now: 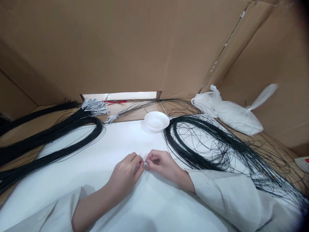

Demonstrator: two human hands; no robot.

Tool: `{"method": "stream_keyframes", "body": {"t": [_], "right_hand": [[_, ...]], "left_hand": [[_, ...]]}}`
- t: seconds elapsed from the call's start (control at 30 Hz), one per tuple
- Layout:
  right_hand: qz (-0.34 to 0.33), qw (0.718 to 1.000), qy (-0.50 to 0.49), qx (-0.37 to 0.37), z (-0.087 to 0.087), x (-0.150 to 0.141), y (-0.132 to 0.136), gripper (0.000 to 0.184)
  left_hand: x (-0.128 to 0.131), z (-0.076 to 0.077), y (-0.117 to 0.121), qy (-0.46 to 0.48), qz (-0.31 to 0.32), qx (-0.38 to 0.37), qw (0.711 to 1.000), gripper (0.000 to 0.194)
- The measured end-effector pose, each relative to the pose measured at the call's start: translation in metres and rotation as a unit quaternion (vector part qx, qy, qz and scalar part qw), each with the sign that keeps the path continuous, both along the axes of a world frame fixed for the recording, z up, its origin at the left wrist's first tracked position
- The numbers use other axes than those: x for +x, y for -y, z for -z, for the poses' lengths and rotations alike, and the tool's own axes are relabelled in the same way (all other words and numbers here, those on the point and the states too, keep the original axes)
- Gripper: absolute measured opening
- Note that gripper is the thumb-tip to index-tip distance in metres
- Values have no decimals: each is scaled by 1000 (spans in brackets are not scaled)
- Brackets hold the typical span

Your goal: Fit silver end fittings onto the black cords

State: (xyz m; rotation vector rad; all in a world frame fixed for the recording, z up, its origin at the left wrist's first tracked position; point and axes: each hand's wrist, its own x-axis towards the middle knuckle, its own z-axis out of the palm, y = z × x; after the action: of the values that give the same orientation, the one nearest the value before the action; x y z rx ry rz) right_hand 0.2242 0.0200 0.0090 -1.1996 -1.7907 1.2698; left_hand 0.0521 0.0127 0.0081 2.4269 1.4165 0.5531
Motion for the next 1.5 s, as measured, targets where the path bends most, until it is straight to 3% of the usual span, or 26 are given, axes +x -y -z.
{"method": "stream_keyframes", "body": {"t": [0.2,0.5,0.7,0.83,0.93,1.0,1.13,1.23,1.33,1.5], "right_hand": [[-14,999,35,16,-4,0,1,19],[3,1000,25,14,-5,-2,1,15],[-10,985,125,118,-7,0,3,19],[4,981,145,129,-4,3,2,18],[27,988,107,108,-1,5,-1,16],[35,992,79,87,1,6,-3,14],[29,997,47,52,7,7,-8,13],[21,999,26,33,12,7,-11,14],[16,999,16,25,15,6,-13,14],[4,999,15,43,17,5,-15,15]], "left_hand": [[1,-1,0,-14,-13,3,1000,22],[2,-2,-1,-6,-9,-4,1000,25],[6,-2,-1,-35,-18,4,999,22],[8,-11,-7,-67,-1,-18,998,21],[11,-31,-28,-29,21,-37,999,22],[17,-49,-52,10,20,-6,1000,25],[46,-74,-108,-53,71,20,996,23],[72,-72,-143,-113,128,-16,985,17],[89,-57,-168,-180,134,-55,973,29],[95,-39,-186,-242,124,-106,956,27]]}}
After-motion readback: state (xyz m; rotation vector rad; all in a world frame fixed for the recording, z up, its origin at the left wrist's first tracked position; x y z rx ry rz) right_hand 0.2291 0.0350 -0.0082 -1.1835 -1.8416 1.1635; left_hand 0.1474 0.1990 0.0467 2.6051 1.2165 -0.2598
